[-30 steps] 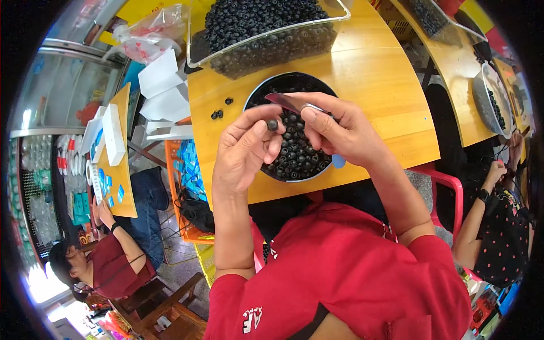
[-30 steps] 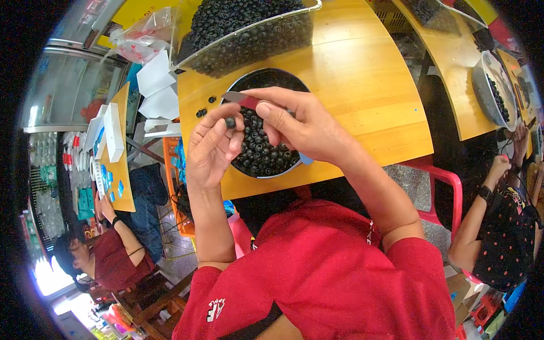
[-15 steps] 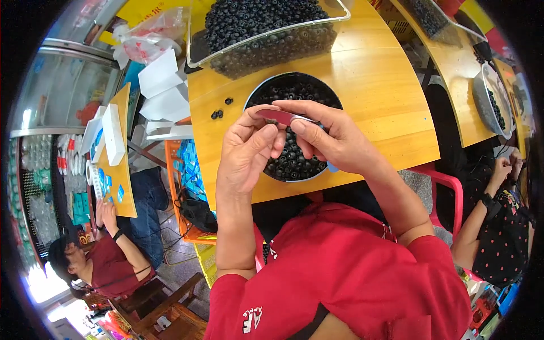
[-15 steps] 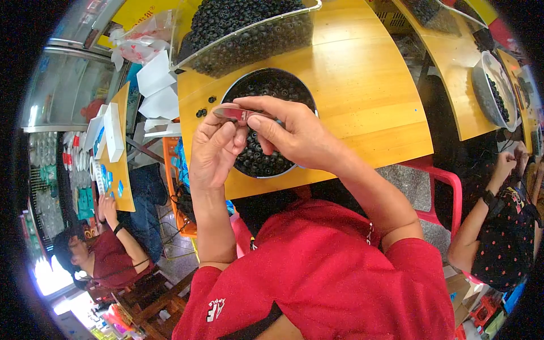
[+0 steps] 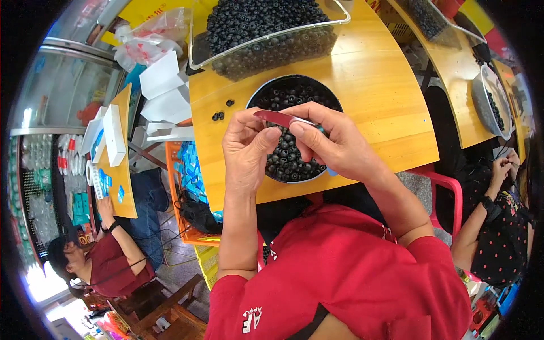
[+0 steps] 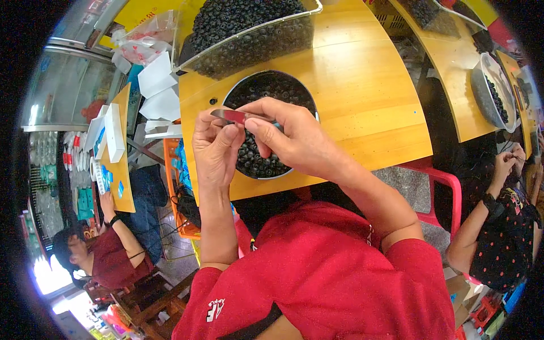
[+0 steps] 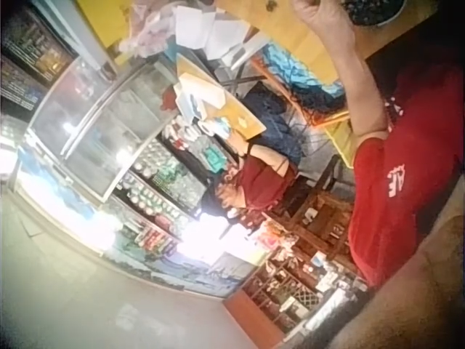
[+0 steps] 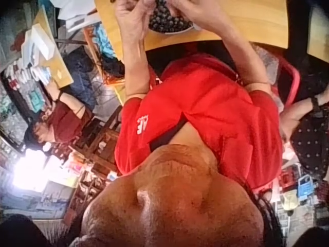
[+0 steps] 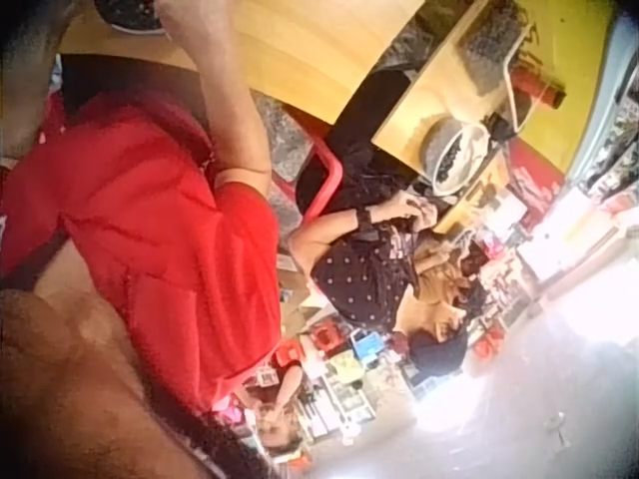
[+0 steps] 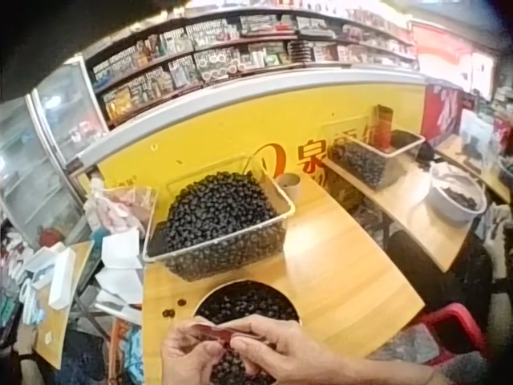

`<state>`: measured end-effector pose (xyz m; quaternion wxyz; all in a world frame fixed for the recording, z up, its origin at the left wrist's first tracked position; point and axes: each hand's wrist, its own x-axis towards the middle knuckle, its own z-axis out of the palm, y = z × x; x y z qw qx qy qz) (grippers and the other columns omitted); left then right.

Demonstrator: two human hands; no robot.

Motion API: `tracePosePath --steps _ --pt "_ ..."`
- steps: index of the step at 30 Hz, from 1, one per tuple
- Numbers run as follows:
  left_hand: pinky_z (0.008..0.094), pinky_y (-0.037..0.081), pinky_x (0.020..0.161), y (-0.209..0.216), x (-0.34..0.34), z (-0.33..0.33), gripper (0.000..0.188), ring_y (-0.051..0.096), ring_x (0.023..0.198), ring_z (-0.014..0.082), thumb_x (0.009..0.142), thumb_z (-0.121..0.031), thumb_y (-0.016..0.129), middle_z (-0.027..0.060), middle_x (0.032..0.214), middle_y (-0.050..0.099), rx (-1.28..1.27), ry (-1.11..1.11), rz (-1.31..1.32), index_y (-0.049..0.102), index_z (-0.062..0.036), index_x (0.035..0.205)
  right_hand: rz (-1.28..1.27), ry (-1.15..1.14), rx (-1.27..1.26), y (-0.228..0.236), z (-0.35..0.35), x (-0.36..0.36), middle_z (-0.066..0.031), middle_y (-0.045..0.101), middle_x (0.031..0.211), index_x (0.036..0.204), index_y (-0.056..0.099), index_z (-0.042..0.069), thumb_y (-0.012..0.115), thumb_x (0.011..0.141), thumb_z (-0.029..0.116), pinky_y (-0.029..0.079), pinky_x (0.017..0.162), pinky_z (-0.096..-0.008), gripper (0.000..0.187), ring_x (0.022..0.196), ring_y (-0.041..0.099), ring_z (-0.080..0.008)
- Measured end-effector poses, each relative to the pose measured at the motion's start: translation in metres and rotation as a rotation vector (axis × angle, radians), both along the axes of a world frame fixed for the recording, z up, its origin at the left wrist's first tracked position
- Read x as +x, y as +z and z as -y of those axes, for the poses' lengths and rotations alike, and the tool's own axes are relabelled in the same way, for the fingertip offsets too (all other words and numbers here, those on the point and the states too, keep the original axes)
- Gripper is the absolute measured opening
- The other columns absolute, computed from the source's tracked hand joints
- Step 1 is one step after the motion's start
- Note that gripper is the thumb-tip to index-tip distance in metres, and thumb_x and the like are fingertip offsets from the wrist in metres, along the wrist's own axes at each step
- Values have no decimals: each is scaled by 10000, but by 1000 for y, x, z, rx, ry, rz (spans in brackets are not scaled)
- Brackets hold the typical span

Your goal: Processing dark seeds by cutting them out of plant material using a knife.

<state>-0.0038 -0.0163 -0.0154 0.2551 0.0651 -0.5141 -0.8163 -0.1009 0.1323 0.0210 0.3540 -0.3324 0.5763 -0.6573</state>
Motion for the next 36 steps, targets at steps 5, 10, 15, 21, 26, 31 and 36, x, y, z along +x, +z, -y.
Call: tracePosePath --steps 5,10,15,21,26,31,36 --pt "190 399 538 8 -1 -9 221 540 681 86 818 -36 675 40 879 629 119 71 122 603 -23 1026 -17 -17 -14 -1 3 1 46 510 637 1180 550 33 487 963 200 334 457 -161 281 552 459 -5" --pt "191 408 528 7 -1 -10 216 548 640 97 843 -52 653 62 860 646 76 46 76 601 -10 1049 -19 -35 4 -3 4 0 42 516 663 1190 538 24 480 963 168 347 471 -163 275 567 467 -10" --pt "193 415 522 8 -4 -10 195 548 600 102 854 -53 639 87 859 659 105 86 75 590 -9 1038 -75 -54 -27 -6 5 2 28 528 719 1199 524 19 473 962 142 385 517 -173 272 602 475 -24" --pt "200 420 521 6 -2 -11 113 544 583 98 855 -53 641 104 809 662 3 89 2 558 -29 927 -103 -27 -2 -5 3 0 20 521 730 1199 510 18 454 967 129 401 547 -180 263 614 470 -34" --pt "198 427 526 1 -1 -9 129 548 601 97 852 -33 637 113 836 661 -42 112 -2 549 -21 946 -91 -6 -6 -8 4 -1 26 507 701 1192 518 29 441 972 131 391 532 -178 254 596 456 -27" --pt "197 434 533 2 1 -9 163 561 621 103 854 -25 631 131 867 657 -12 76 -2 538 -7 987 1 1 26 -9 4 -3 35 514 683 1193 525 42 441 978 163 344 467 -157 260 577 451 -2" --pt "207 441 541 11 -1 -11 182 570 633 115 860 -29 625 142 872 656 3 14 4 529 -4 1012 21 -34 -21 -10 2 -1 33 519 669 1221 512 41 444 980 186 334 457 -153 290 559 447 -1"
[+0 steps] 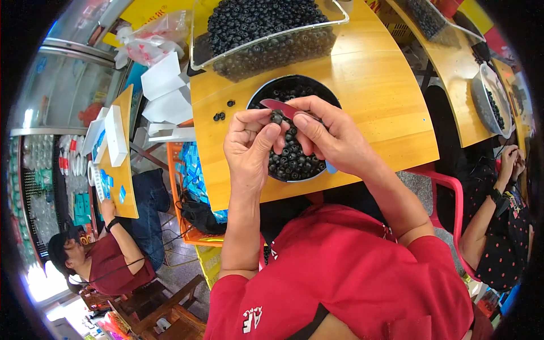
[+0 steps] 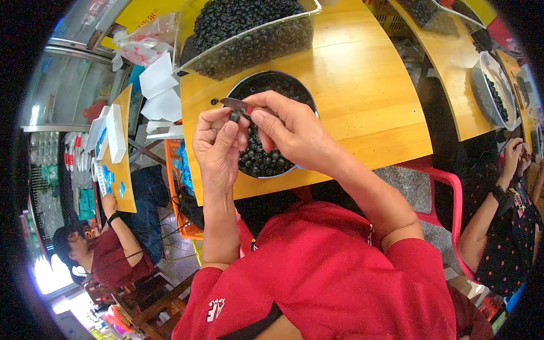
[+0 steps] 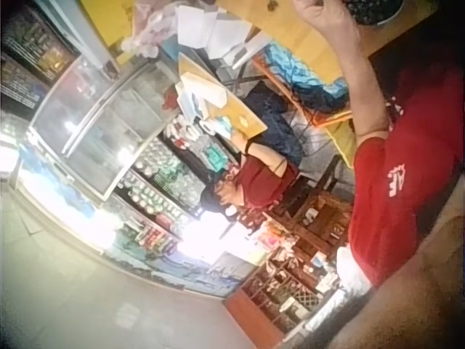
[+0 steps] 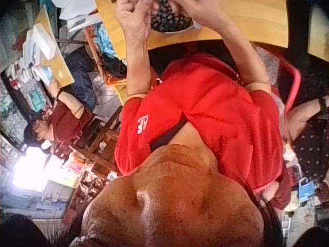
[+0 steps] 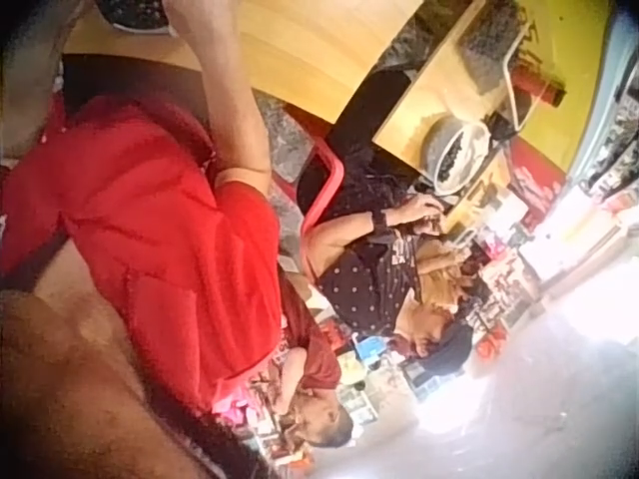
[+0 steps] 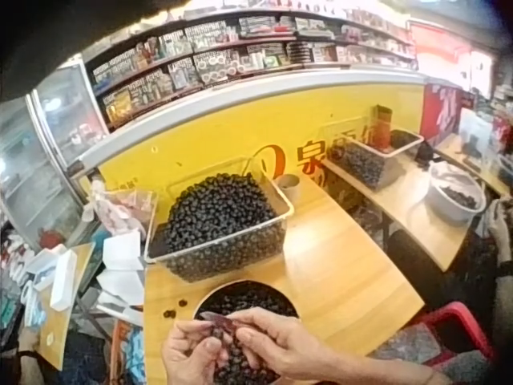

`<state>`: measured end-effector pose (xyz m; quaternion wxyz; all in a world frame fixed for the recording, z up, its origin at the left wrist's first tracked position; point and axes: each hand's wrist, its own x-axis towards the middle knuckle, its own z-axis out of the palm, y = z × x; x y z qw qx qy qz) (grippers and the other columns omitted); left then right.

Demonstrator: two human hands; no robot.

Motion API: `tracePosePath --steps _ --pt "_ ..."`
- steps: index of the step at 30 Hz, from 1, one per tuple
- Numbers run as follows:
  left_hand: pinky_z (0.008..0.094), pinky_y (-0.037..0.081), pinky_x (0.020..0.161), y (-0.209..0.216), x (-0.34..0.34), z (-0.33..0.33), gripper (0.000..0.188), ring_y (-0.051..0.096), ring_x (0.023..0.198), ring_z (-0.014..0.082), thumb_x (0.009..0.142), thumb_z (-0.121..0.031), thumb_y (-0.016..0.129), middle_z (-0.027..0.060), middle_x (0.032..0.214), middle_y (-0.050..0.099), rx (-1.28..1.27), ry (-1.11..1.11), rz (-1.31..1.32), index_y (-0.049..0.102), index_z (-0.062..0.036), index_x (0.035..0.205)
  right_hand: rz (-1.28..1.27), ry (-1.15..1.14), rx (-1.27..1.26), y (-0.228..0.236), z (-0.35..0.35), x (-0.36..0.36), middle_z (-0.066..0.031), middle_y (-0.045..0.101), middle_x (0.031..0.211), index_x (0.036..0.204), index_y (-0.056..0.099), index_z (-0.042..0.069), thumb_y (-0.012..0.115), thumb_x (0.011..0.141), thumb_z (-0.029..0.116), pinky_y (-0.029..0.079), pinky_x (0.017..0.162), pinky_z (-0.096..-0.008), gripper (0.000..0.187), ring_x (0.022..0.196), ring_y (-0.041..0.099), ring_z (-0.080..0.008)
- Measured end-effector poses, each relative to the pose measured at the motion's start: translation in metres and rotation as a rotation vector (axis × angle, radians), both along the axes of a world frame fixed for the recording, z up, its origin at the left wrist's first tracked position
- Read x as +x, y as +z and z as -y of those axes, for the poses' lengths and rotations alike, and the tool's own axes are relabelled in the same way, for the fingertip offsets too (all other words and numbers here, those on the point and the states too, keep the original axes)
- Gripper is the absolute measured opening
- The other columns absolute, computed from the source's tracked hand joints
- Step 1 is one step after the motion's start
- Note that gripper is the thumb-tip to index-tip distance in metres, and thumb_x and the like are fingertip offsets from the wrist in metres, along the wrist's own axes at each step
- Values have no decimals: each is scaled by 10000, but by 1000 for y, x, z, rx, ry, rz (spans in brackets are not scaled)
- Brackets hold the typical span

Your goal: Processing dark seeds by cutting them out of plant material using a knife.

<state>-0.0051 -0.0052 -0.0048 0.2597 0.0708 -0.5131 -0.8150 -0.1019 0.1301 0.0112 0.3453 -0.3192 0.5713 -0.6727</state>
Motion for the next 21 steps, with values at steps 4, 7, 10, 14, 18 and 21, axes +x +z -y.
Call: tracePosePath --steps 4,7,10,14,18,21 --pt "215 444 546 -3 0 1 188 569 632 119 857 -33 629 134 867 657 0 2 0 529 -7 1014 -46 -30 -47 3 -3 3 32 512 649 1299 475 51 449 977 187 340 461 -167 350 546 447 -12" --pt "214 444 549 -8 2 4 177 567 633 117 854 -31 632 130 862 657 -40 3 -4 533 -11 999 -43 45 22 2 -2 2 31 505 640 1325 464 61 451 976 191 337 460 -172 372 546 450 -17" --pt "214 444 552 -8 4 6 165 569 636 117 850 -28 635 131 861 658 -84 -6 1 537 -16 983 -26 122 -9 4 -4 -2 29 508 644 1300 494 61 448 978 199 329 457 -167 354 541 444 -15" --pt "216 449 557 -9 5 10 180 574 646 118 842 -28 644 139 867 655 -76 -41 -4 537 -19 987 2 142 -39 3 -3 -4 32 504 630 1280 517 57 445 981 217 321 448 -165 347 526 434 -12" --pt "213 452 564 -11 6 10 199 577 652 119 838 -28 648 144 876 653 -40 -65 -10 534 -16 1001 70 155 -17 -5 -4 -8 39 492 600 1265 535 62 456 978 234 302 435 -166 344 502 414 -11" --pt "209 456 571 -8 7 8 215 578 657 118 834 -31 652 147 883 652 -33 -66 0 531 -9 1010 121 167 23 -4 -5 -10 41 489 591 1262 541 66 463 975 241 292 430 -167 344 494 408 -12"
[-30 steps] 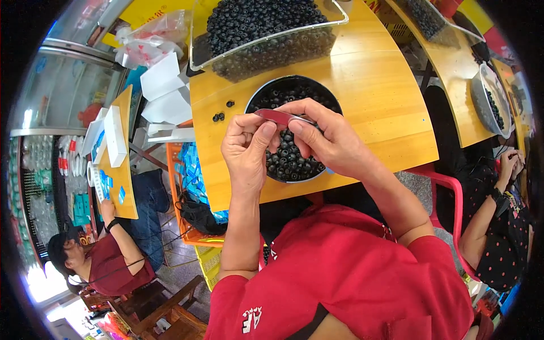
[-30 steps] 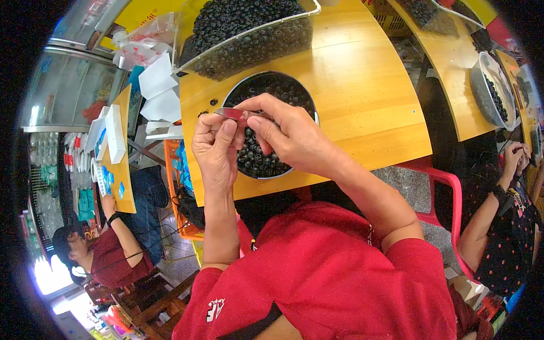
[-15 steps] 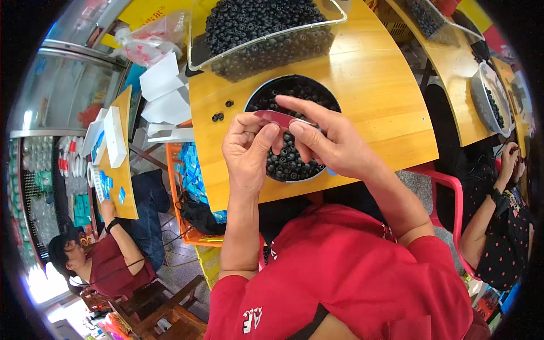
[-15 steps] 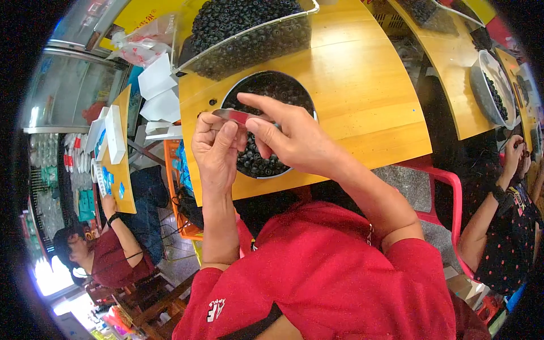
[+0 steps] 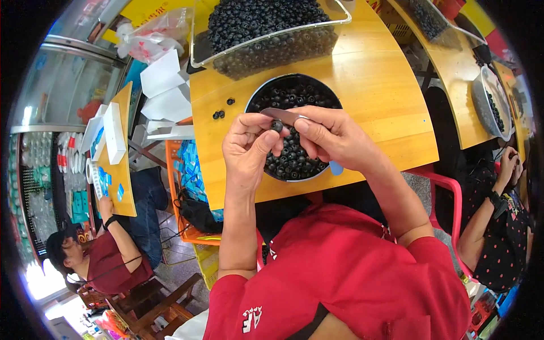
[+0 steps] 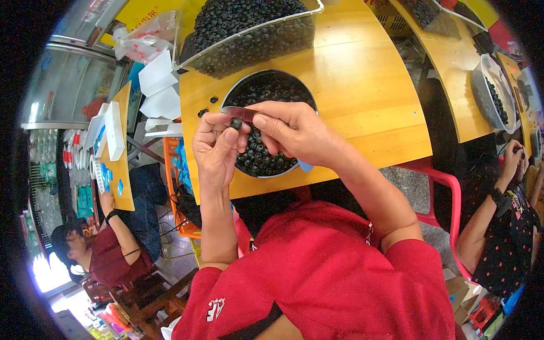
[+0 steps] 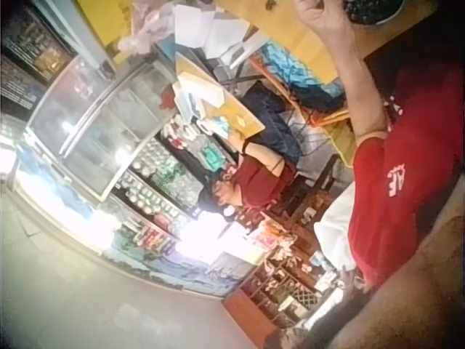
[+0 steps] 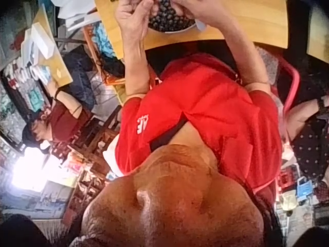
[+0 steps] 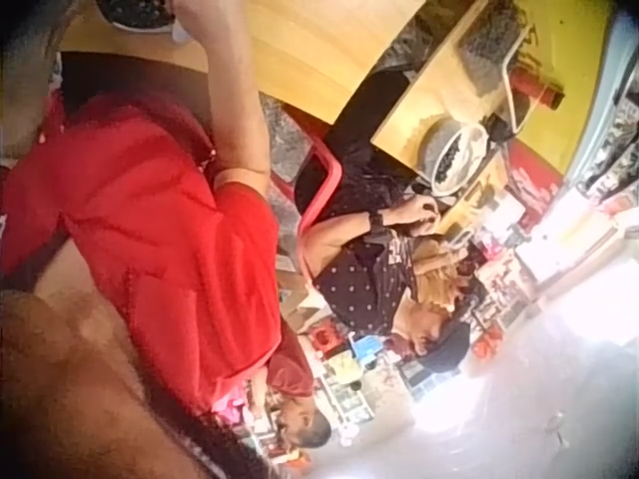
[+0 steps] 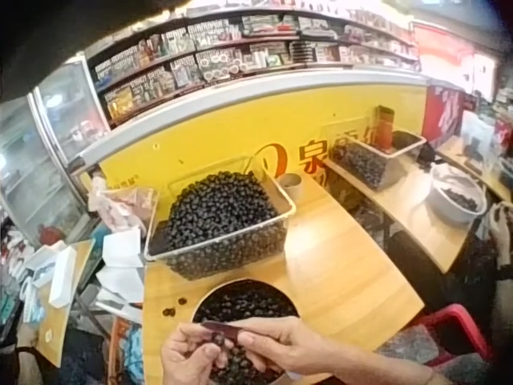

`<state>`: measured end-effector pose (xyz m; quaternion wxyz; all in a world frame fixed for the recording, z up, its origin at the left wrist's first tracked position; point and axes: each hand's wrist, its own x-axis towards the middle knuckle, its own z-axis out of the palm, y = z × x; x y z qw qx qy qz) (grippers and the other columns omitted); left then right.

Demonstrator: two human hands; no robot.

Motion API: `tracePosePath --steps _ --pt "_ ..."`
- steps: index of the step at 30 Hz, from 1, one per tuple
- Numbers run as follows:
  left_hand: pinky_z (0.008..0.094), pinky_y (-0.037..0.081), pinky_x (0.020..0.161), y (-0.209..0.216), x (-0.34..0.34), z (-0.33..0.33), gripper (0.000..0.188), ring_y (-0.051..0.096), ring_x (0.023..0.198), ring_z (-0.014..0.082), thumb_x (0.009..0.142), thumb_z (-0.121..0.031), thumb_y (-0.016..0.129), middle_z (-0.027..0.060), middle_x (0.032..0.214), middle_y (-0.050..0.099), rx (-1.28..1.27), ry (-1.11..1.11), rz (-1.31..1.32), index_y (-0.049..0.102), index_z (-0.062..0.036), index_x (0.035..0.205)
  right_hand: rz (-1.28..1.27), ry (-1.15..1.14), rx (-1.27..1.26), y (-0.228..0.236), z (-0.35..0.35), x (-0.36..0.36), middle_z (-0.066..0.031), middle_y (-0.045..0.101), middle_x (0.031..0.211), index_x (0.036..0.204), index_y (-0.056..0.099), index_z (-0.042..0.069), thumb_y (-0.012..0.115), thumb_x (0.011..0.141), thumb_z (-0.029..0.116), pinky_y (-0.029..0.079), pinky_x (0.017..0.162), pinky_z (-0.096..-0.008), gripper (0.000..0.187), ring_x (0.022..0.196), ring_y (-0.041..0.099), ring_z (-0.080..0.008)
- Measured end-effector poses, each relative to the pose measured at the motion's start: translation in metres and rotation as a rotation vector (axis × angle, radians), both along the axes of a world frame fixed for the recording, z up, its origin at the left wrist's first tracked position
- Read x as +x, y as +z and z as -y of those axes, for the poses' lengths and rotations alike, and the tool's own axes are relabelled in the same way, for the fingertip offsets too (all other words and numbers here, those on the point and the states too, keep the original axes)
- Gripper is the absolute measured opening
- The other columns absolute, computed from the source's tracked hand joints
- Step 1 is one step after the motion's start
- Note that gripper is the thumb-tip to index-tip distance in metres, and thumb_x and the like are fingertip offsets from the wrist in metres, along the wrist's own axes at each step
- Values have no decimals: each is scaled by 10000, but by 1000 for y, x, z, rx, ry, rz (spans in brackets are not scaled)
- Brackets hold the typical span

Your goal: Processing dark seeds by cutting them out of plant material using a knife.

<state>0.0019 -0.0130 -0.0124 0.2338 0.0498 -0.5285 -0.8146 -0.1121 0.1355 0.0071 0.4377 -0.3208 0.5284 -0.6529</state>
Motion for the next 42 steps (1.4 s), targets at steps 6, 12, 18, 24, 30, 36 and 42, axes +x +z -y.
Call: tracePosePath --steps 6,12,18,24,30,36,42 --pt "208 454 569 6 1 3 232 575 673 108 819 -19 664 128 876 647 -32 6 63 533 3 1009 -46 -31 34 12 0 8 38 491 591 1232 561 57 461 973 227 300 431 -171 325 490 404 -14" --pt "205 450 577 14 4 10 229 569 676 94 793 -12 690 89 854 642 -72 -21 204 553 6 976 -186 -95 40 13 3 9 36 492 591 1190 566 46 466 969 209 316 433 -171 292 487 404 -13" --pt "222 456 570 10 5 10 263 569 647 115 786 -46 703 117 851 648 -46 -48 193 557 10 999 -46 -69 85 3 3 4 33 495 591 1177 551 35 477 965 204 289 417 -167 281 472 392 -8" --pt "227 455 564 1 4 14 262 570 648 129 801 -55 690 132 884 649 120 -82 134 562 -3 1024 72 -51 93 7 2 6 30 521 601 1131 578 24 485 958 207 336 428 -174 268 484 431 -18" --pt "220 454 577 -1 10 19 252 574 667 134 828 -78 662 119 886 650 308 -205 79 582 -15 1059 48 -59 77 5 7 9 22 519 601 1126 572 22 486 960 203 333 432 -174 260 481 429 -21" --pt "209 450 681 -13 13 68 274 564 732 94 819 -63 656 54 920 638 -253 315 302 606 -15 1084 111 -144 71 1 1 2 33 488 611 1110 576 34 481 965 209 281 420 -161 246 457 363 -16" --pt "269 462 703 -64 40 135 257 556 781 129 783 -59 681 42 862 585 -928 623 533 643 0 1031 92 -182 86 5 -11 -6 32 488 616 1138 567 33 492 961 217 272 420 -161 266 460 346 -6"
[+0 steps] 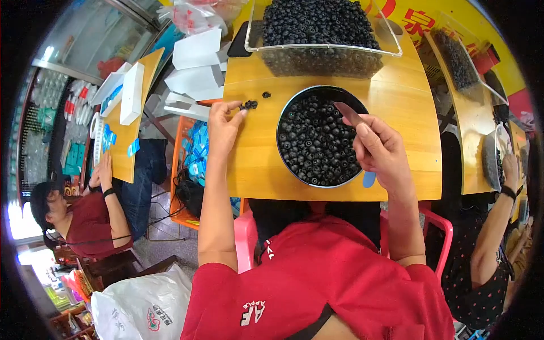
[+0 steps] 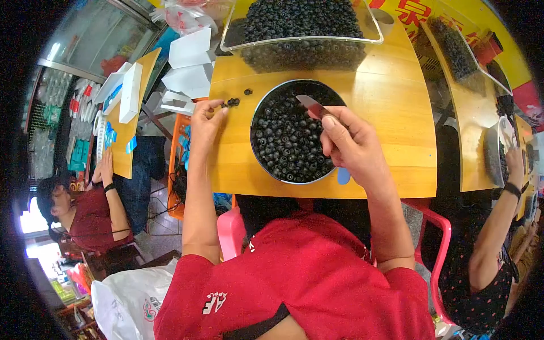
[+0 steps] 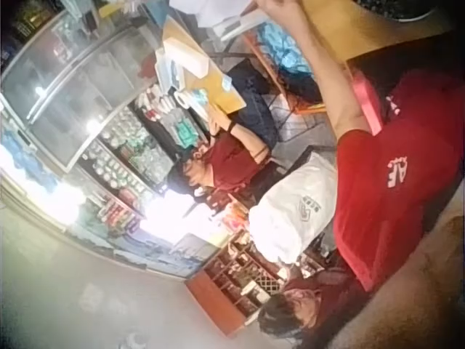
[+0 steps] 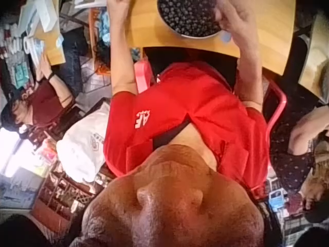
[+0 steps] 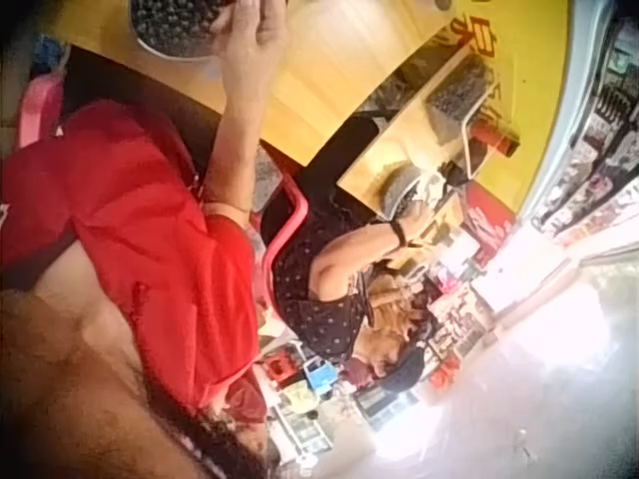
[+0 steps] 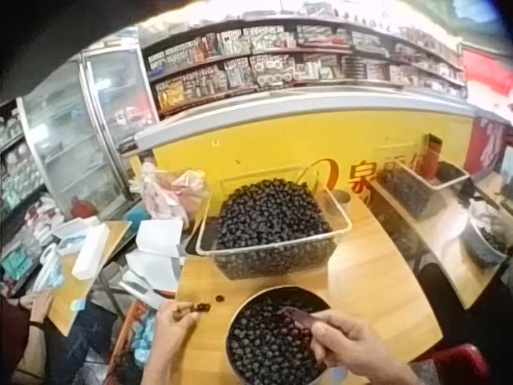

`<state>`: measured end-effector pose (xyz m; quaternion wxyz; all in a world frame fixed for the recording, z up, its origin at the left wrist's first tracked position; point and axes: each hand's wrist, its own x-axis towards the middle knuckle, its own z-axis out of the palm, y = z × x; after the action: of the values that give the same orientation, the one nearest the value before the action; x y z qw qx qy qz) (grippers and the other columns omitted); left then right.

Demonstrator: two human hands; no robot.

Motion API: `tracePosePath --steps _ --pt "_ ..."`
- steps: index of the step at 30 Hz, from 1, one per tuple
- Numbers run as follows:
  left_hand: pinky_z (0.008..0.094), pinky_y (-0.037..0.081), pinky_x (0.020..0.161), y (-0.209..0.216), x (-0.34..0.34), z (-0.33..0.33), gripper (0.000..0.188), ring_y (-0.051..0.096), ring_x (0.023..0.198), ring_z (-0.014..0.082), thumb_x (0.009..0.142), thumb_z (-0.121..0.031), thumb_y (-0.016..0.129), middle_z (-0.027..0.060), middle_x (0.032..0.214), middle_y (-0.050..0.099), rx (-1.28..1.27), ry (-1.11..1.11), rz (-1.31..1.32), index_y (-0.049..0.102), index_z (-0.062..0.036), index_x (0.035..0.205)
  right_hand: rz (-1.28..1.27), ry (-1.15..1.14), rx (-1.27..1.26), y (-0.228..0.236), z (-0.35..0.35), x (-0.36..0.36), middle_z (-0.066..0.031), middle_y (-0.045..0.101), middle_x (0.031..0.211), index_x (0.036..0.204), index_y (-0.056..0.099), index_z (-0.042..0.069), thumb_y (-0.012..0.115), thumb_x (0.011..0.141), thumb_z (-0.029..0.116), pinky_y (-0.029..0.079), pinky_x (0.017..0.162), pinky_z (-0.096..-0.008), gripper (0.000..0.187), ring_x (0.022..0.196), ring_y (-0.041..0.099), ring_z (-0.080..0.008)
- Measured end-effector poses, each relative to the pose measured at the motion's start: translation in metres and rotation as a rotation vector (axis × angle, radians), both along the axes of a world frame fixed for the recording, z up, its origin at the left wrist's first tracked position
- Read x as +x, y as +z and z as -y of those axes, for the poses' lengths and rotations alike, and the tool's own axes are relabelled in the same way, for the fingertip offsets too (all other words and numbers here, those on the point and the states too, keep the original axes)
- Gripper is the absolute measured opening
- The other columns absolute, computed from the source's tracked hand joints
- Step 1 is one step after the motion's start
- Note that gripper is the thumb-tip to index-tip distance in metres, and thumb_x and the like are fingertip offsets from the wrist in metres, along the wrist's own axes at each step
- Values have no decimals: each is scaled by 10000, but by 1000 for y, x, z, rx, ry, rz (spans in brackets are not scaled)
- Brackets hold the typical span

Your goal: Processing dark seeds by cutting them out of plant material using a knife.

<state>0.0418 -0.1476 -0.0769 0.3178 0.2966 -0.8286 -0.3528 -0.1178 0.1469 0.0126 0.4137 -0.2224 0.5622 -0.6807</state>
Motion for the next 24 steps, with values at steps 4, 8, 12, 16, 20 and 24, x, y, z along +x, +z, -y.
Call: tracePosePath --steps 4,8,12,16,20,24 --pt "288 465 717 -12 -2 0 265 563 773 194 743 -45 692 99 869 575 -139 17 138 662 -8 1004 2 -8 12 1 -2 -1 31 491 618 1138 568 36 499 959 228 270 421 -159 272 461 345 -4" --pt "288 469 753 -8 -9 -6 303 570 806 179 767 -50 672 101 896 600 -152 8 216 645 -6 1065 0 -31 38 0 -1 0 34 488 614 1134 573 41 498 959 230 269 421 -158 269 461 343 -2" --pt "281 460 797 -5 -14 -13 382 571 872 155 798 -64 656 97 972 615 140 -31 105 584 20 1164 -14 -18 24 0 -2 -1 35 483 611 1129 578 42 492 960 231 268 426 -159 268 464 340 -7" --pt "277 460 802 0 -12 -17 433 567 895 150 823 -68 638 90 1026 619 372 -46 -55 530 13 1235 -7 -7 41 1 -5 -5 36 485 615 1124 583 46 489 960 235 270 431 -165 267 467 338 -9" --pt "286 471 752 10 -9 -19 365 572 840 168 819 -66 641 102 982 604 284 -1 -20 578 -11 1175 -10 -26 51 1 -7 -9 36 485 614 1121 586 47 491 960 239 272 432 -169 268 469 338 -10" --pt "293 468 708 37 -13 -38 243 576 792 194 817 -71 643 101 892 584 -17 -63 -15 617 -5 1049 -43 -30 52 -2 -10 -11 35 487 614 1122 585 41 492 960 242 275 432 -169 275 476 348 -11"
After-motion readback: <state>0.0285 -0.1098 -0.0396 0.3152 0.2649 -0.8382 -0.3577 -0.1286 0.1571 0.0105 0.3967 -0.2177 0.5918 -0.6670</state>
